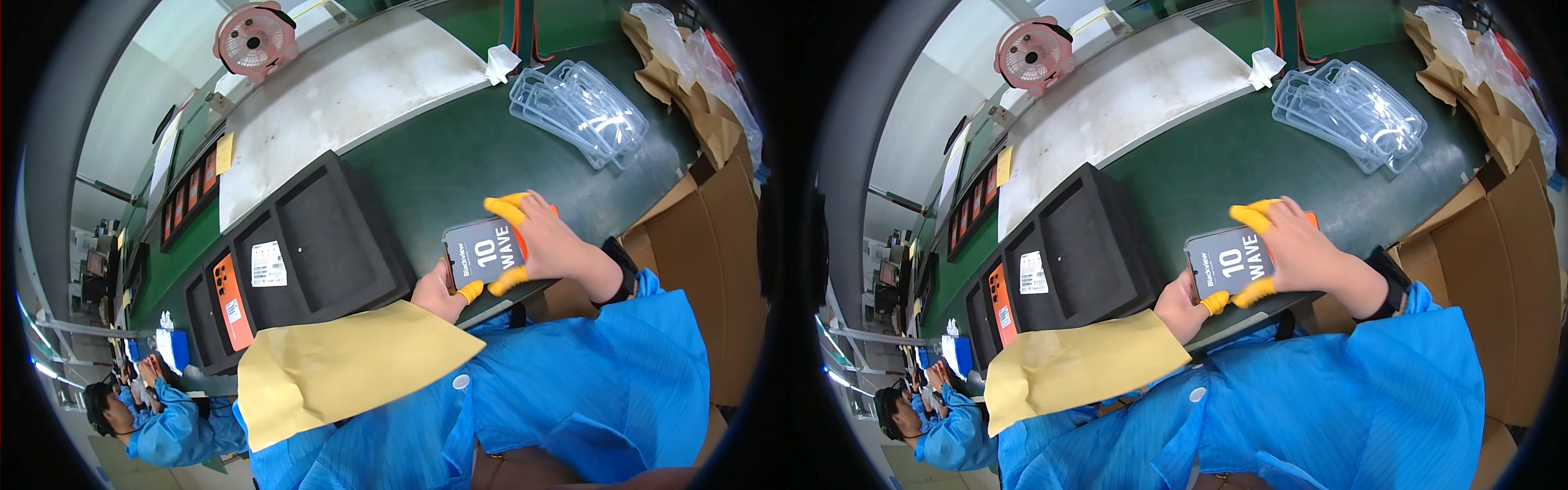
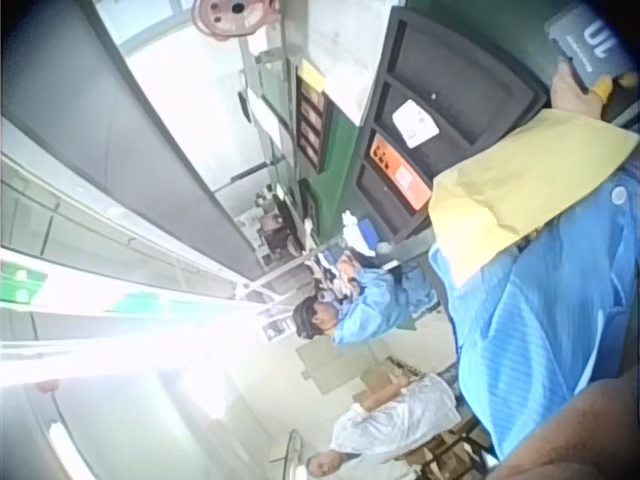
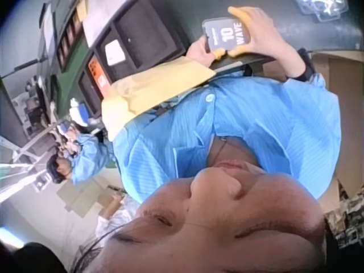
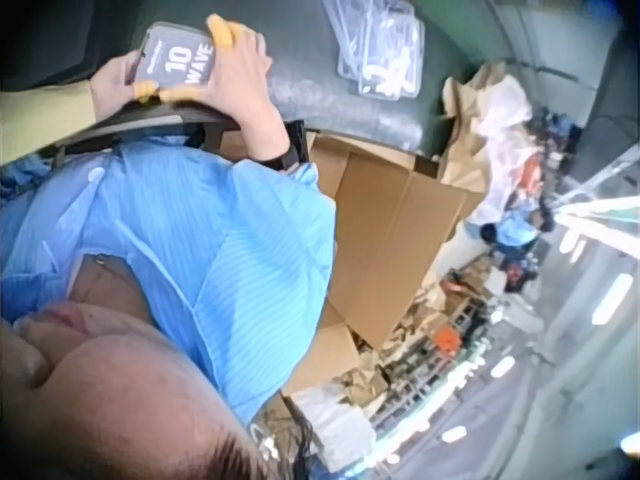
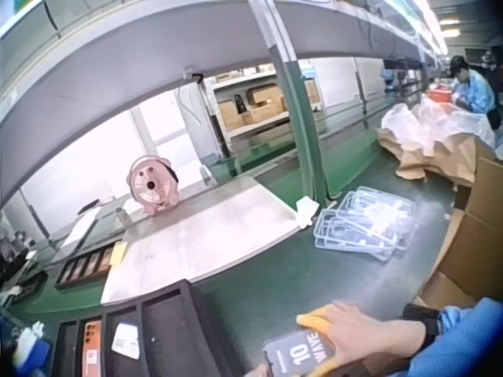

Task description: Placing smartphones into protective cases and organizing them into shipping trays.

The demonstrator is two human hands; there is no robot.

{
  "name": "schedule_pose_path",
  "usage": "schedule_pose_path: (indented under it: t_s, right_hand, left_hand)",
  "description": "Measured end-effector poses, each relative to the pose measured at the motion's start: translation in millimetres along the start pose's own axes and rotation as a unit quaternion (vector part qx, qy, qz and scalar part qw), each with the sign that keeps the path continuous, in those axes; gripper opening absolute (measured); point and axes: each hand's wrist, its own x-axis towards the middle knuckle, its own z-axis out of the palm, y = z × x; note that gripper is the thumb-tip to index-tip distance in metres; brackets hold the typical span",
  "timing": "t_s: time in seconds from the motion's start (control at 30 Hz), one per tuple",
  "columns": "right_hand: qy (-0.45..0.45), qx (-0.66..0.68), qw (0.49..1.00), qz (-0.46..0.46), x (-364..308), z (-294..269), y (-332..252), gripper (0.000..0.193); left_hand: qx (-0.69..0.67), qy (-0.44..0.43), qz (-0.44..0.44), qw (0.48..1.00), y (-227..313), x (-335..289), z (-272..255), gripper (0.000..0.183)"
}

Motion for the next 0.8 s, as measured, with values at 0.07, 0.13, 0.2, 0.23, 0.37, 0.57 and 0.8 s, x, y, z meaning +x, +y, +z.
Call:
schedule_pose_path:
  t_s: [0.07, 0.13, 0.2, 0.23, 0.37, 0.57, 0.8]
  right_hand:
    - [0.033, 0.022, 0.999, -0.017, 20, 11, -7, 0.076]
    - [-0.002, 0.038, 0.999, 0.016, 30, 11, -16, 0.062]
    - [-0.066, 0.036, 0.994, 0.076, 35, 13, -16, 0.061]
    - [-0.069, 0.011, 0.993, 0.099, 30, 5, -10, 0.059]
    - [-0.199, 0.078, 0.955, 0.204, 14, -22, 23, 0.060]
    - [-0.182, 0.158, 0.960, 0.139, 2, -9, 30, 0.053]
    - [-0.208, 0.212, 0.935, 0.194, 1, -22, 25, 0.054]
  left_hand:
    - [0.018, 0.005, 0.008, 1.000, 2, 0, -1, 0.032]
    - [0.036, 0.014, 0.015, 0.999, 4, 1, -3, 0.030]
    - [0.057, 0.000, -0.042, 0.997, 2, 3, -6, 0.029]
    - [0.034, 0.021, -0.027, 0.999, 1, 6, -1, 0.027]
    - [-0.080, -0.104, -0.110, 0.985, 10, 5, -4, 0.031]
    - [0.068, -0.037, -0.073, 0.994, -10, 14, -10, 0.040]
    - [-0.025, -0.136, -0.083, 0.987, 18, 3, -11, 0.025]
